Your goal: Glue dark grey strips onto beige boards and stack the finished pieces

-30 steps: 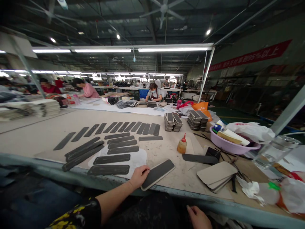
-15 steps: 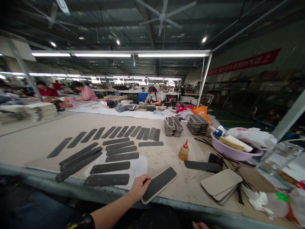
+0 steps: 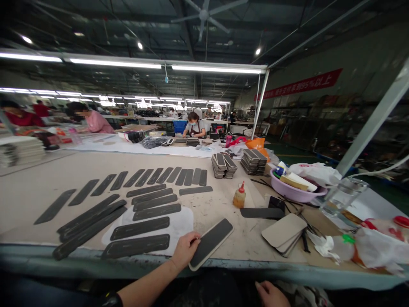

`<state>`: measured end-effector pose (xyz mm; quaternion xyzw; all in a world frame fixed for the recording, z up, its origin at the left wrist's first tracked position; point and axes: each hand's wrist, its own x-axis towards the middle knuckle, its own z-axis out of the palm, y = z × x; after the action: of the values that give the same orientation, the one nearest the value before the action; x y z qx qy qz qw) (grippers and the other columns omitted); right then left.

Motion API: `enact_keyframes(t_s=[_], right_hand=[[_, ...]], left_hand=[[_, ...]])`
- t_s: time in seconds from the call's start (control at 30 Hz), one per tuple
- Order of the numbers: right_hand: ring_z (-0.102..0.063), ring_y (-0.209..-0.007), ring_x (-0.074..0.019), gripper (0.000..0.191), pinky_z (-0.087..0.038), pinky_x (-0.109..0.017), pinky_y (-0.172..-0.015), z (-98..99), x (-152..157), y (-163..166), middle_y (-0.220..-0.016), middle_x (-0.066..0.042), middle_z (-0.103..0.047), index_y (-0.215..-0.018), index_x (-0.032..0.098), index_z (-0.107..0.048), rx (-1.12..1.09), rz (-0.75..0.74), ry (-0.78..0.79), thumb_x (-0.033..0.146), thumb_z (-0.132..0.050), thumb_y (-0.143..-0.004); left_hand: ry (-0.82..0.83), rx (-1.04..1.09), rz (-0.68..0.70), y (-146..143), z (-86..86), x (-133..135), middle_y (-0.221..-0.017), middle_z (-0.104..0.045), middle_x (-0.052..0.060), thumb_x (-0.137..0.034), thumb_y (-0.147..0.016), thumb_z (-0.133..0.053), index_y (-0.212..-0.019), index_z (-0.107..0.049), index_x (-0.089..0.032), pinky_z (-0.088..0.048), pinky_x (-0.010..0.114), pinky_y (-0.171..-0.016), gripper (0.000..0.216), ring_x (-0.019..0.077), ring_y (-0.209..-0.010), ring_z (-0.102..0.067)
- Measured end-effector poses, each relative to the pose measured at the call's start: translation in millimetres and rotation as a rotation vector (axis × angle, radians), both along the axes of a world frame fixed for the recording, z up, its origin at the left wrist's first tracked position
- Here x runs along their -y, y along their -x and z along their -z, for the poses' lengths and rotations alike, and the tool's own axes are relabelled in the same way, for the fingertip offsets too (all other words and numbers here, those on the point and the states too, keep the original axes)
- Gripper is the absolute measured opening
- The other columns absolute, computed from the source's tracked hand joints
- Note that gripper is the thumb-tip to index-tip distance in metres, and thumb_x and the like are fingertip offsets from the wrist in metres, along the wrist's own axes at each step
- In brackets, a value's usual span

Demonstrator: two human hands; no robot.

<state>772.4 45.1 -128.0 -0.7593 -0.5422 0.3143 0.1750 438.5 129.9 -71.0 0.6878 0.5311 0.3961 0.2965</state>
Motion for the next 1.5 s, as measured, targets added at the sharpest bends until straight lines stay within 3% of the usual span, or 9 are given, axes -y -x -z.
enact_keyframes(t_s=[0.5,0.67,0.77,0.9,1.03,1.13,1.23,1.5], right_hand=[[-0.06,-0.071,-0.0221,0.026,-0.042,-0.031,-0.067,-67.9,-0.6,47.4,-0.07,-0.004,-0.066,-0.07,0.021,-0.059,-0.024,0.075,-0.218,0.041,-0.043,-0.076],[-0.057,-0.059,-0.0185,0.027,-0.042,-0.029,-0.061,-98.5,-26.3,52.2,-0.058,-0.001,-0.058,-0.068,0.021,-0.056,-0.196,0.072,-0.288,0.044,-0.046,-0.076],[-0.056,-0.058,-0.016,0.029,-0.043,-0.026,-0.057,-111.0,-51.0,49.4,-0.062,-0.001,-0.059,-0.074,0.019,-0.057,-0.358,0.091,-0.336,0.046,-0.048,-0.077],[-0.057,-0.062,-0.0149,0.036,-0.045,-0.025,-0.059,-102.4,-71.7,45.4,-0.068,-0.001,-0.06,-0.08,0.018,-0.056,-0.556,0.184,-0.388,0.054,-0.049,-0.077],[-0.055,-0.062,-0.0152,0.042,-0.046,-0.027,-0.06,-79.2,-68.8,43.8,-0.069,-0.002,-0.058,-0.084,0.017,-0.055,-0.641,0.327,-0.411,0.058,-0.047,-0.077],[-0.055,-0.064,-0.0162,0.042,-0.046,-0.028,-0.063,-71.8,-63.0,39.0,-0.071,-0.002,-0.058,-0.09,0.017,-0.057,-0.648,0.351,-0.418,0.057,-0.049,-0.078],[-0.055,-0.064,-0.0176,0.039,-0.044,-0.029,-0.063,-73.9,-60.4,34.2,-0.069,-0.001,-0.059,-0.089,0.018,-0.059,-0.633,0.329,-0.423,0.055,-0.051,-0.077],[-0.057,-0.07,-0.0191,0.027,-0.04,-0.029,-0.067,-74.8,-61.0,42.3,-0.072,-0.003,-0.062,-0.084,0.02,-0.061,-0.338,0.167,-0.459,0.04,-0.044,-0.083]], left_hand=[[0.012,0.033,0.0,4.0,-1.1,-6.0,-0.089,-0.071,0.005,-0.026,-0.081,-0.044,-0.092,-0.067,-0.02,-0.049,0.033,-0.081,0.026,0.0206,-0.084,-0.065],[0.096,0.03,-0.015,3.4,4.8,-10.2,-0.082,-0.069,0.003,-0.035,-0.08,-0.045,-0.092,-0.066,-0.021,-0.048,0.032,-0.078,0.028,0.0206,-0.079,-0.064],[0.24,0.042,-0.043,4.3,2.0,-15.6,-0.072,-0.066,0.002,-0.04,-0.075,-0.049,-0.092,-0.066,-0.019,-0.047,0.032,-0.071,0.032,0.0209,-0.071,-0.062],[0.423,0.099,-0.079,11.1,-15.2,-30.2,-0.063,-0.06,-0.001,-0.049,-0.067,-0.055,-0.096,-0.065,-0.016,-0.044,0.029,-0.061,0.044,0.0193,-0.063,-0.058],[0.424,0.047,-0.033,17.4,-34.9,-56.1,-0.064,-0.059,-0.002,-0.047,-0.065,-0.06,-0.098,-0.065,-0.017,-0.041,0.027,-0.061,0.045,0.0171,-0.064,-0.056],[0.428,0.01,-0.029,15.9,-42.2,-83.8,-0.065,-0.061,-0.002,-0.044,-0.063,-0.063,-0.095,-0.066,-0.017,-0.04,0.026,-0.059,0.042,0.0163,-0.063,-0.056],[0.421,0.04,-0.075,8.4,-43.6,-115.3,-0.067,-0.064,0.0,-0.041,-0.059,-0.068,-0.089,-0.068,-0.016,-0.041,0.026,-0.06,0.039,0.0161,-0.063,-0.057],[0.396,0.017,-0.125,-17.4,-32.6,-185.6,-0.075,-0.069,0.003,-0.033,-0.062,-0.072,-0.085,-0.07,-0.016,-0.046,0.027,-0.065,0.029,0.0175,-0.069,-0.062]])
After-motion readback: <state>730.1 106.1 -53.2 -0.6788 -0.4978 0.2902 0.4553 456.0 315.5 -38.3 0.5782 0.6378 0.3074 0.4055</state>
